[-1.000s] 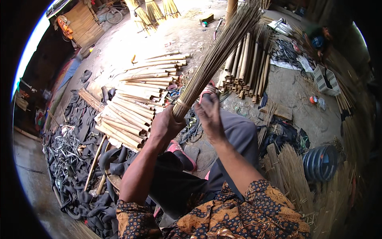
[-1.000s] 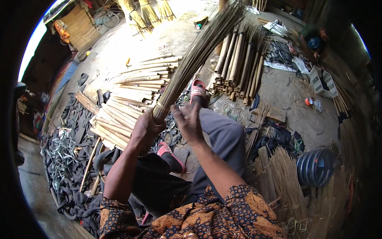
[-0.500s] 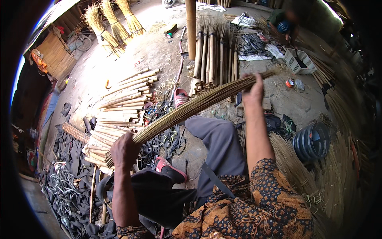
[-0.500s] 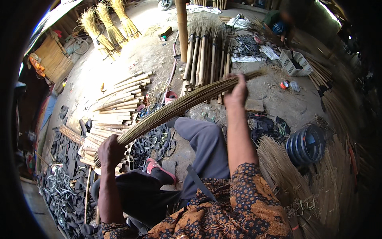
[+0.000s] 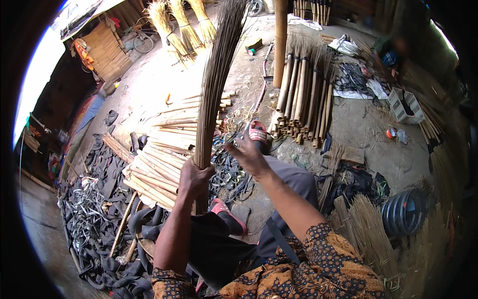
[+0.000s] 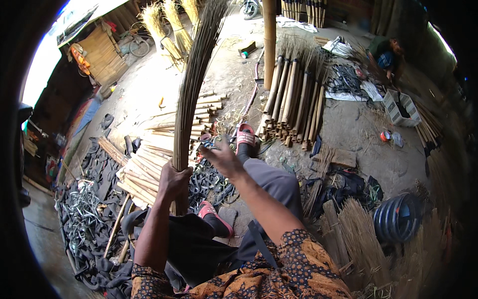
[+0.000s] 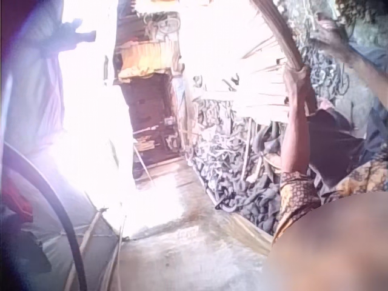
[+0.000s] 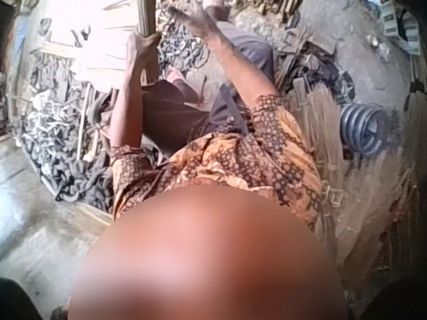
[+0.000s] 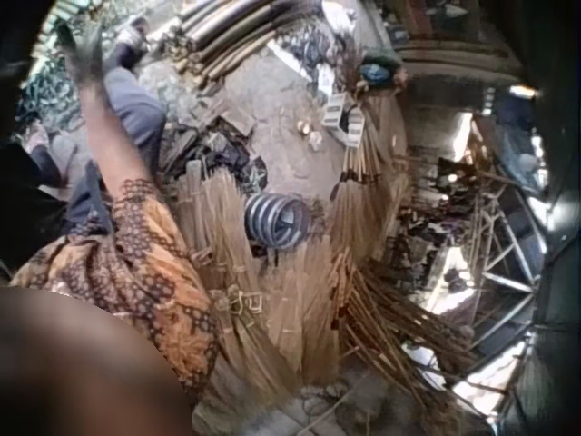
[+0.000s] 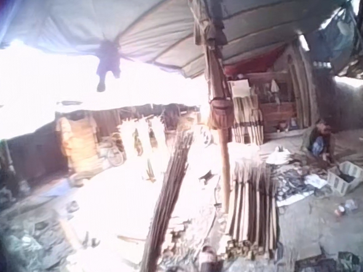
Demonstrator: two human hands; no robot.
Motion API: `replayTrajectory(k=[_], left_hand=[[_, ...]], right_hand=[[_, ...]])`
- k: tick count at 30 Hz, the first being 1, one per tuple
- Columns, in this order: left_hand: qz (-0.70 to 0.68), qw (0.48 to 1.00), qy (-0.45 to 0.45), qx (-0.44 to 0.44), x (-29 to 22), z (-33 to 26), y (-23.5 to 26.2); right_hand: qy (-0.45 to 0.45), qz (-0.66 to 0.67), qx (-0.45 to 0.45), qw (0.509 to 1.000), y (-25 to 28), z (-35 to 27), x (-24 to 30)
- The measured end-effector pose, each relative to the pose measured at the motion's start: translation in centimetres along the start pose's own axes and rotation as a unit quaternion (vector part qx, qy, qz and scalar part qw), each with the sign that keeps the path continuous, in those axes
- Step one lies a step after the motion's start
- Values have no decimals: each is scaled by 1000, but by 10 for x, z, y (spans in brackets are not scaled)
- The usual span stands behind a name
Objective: The person sits on the floor and assembles brooms by gathering thin bamboo strips, placing them against a bamboo pole, and wrapping the bundle with black rubber strips. The person repeatedly picks up bundles, wraps them, and sets them aside.
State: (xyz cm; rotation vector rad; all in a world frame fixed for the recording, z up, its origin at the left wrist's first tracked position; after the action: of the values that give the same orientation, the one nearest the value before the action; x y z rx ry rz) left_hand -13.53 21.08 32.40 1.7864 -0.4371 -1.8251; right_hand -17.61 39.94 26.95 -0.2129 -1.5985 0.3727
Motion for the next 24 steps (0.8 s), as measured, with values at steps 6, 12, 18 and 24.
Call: replayTrajectory(k=[6,12,18,24], left_hand=[[-58,988,-19,143,-39,-13,-61],[52,969,-221,93,-76,-36,-38],[119,980,-148,55,-31,-37,36],[59,997,-39,19,16,-27,55]], right_hand=[[152,118,-48,980,-34,-5,64],[131,-105,-241,956,168,-20,126],[-26,-224,-403,887,363,-101,84],[-184,-224,-523,802,447,-164,-81]])
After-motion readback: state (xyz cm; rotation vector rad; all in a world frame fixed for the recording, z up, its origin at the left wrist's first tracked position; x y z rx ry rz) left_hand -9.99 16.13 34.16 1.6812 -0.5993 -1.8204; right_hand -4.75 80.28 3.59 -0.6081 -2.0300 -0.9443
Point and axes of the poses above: each hand's wrist, its own z-axis towards the middle knuckle, its own y-axis out of the back of the hand, x = y × z, the point moved 8 cm from there along z, towards the middle knuckle, and after that the axes turned 6 degrees about -x, right-handed, at the moved point
